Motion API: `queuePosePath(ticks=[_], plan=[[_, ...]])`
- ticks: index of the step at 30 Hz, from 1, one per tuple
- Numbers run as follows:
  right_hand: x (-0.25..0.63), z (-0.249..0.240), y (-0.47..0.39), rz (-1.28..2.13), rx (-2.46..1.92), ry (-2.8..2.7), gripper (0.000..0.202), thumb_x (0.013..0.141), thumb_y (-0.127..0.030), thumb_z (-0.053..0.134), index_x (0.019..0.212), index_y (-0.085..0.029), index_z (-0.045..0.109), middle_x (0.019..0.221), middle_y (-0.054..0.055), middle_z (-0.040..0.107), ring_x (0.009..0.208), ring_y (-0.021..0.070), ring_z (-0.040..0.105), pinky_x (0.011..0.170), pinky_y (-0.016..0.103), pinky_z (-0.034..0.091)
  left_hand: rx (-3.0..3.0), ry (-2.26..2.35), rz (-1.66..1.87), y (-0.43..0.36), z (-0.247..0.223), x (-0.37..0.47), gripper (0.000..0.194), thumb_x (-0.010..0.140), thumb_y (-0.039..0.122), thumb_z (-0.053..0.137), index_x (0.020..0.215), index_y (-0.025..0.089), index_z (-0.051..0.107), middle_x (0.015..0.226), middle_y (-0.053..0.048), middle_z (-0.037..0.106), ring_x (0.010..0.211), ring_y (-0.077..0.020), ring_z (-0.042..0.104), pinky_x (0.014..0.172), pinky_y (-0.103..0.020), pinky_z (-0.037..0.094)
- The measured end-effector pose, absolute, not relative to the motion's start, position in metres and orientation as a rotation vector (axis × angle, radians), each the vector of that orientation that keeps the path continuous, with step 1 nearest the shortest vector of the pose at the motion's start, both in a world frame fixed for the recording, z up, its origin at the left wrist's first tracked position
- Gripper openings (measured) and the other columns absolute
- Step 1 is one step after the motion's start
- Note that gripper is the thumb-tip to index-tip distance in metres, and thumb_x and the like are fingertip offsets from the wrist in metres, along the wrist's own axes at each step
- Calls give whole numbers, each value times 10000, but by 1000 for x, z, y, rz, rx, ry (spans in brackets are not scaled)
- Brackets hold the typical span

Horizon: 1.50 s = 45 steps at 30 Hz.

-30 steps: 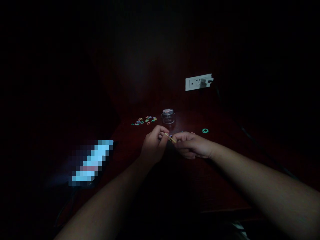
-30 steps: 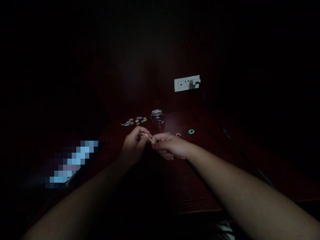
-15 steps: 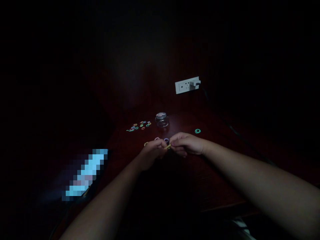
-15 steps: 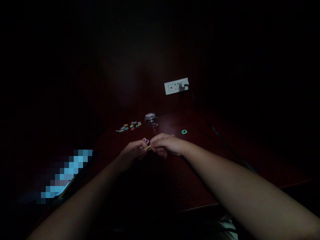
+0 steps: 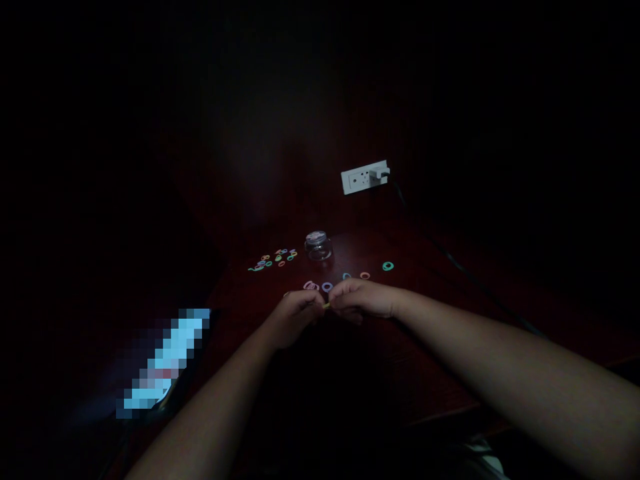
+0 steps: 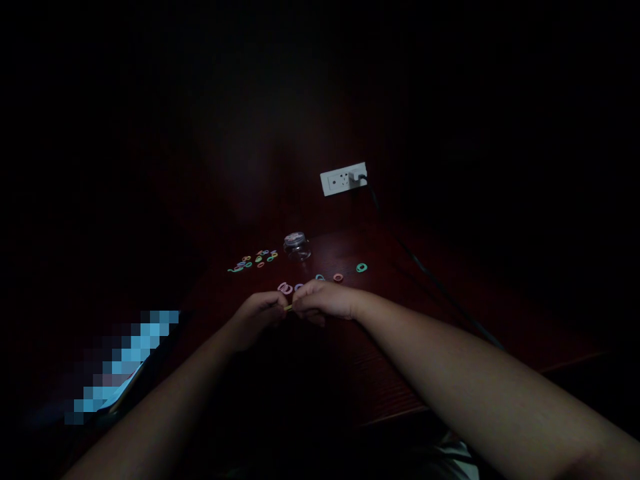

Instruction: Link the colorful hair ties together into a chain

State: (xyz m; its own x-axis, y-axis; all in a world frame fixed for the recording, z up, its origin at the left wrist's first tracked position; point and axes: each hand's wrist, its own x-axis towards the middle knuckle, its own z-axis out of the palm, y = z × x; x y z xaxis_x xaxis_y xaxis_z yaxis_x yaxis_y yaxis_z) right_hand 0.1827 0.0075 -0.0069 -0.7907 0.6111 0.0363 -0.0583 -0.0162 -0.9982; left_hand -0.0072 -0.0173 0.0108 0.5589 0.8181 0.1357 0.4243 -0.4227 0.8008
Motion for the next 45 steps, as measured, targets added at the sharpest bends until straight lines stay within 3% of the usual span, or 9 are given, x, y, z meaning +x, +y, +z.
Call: queuePosePath(ticks=[8,16,23,31,38,45], plan=[[182,-5,7,1795,-633,-1988,206,704,-205,500,518,-119,508,409,-50,463,334,47,395,346,166,292,2299,976,613,-17,15,-7,254,771,193,422,527,154,362,510,45,364,489,-67,322,467,-185,263],[182,-7,8,1767,-671,-1906,170,719,-221,497,573,-136,480,415,-61,474,336,53,411,356,168,312,2308,1039,668,-15,12,-9,236,825,266,423,640,133,486,561,37,405,526,-71,349,496,-180,294],[180,-3,5,1840,-622,-2002,269,768,-246,511,530,-143,439,361,-62,447,313,48,386,338,161,279,2333,994,638,-14,12,-8,276,802,227,451,548,143,384,527,46,368,499,-63,318,467,-180,254],[180,-6,7,1713,-573,-1768,152,740,-263,570,700,-118,547,419,-72,449,372,60,412,393,184,345,2219,1026,742,-16,12,-8,196,836,290,451,769,135,551,663,8,504,575,-87,410,527,-192,327],[175,-2,5,1402,-663,-1643,207,728,-315,596,753,-109,600,432,-55,482,390,60,416,407,183,279,2269,1095,1083,-12,11,-3,143,822,241,487,844,156,599,873,-44,563,738,-124,514,628,-216,399],[171,-3,3,1223,-759,-1571,251,694,-358,625,749,-113,634,565,-2,575,428,65,452,425,200,312,2079,1229,1134,-13,9,1,180,805,293,521,863,156,623,730,-22,639,594,-103,547,527,-192,410]])
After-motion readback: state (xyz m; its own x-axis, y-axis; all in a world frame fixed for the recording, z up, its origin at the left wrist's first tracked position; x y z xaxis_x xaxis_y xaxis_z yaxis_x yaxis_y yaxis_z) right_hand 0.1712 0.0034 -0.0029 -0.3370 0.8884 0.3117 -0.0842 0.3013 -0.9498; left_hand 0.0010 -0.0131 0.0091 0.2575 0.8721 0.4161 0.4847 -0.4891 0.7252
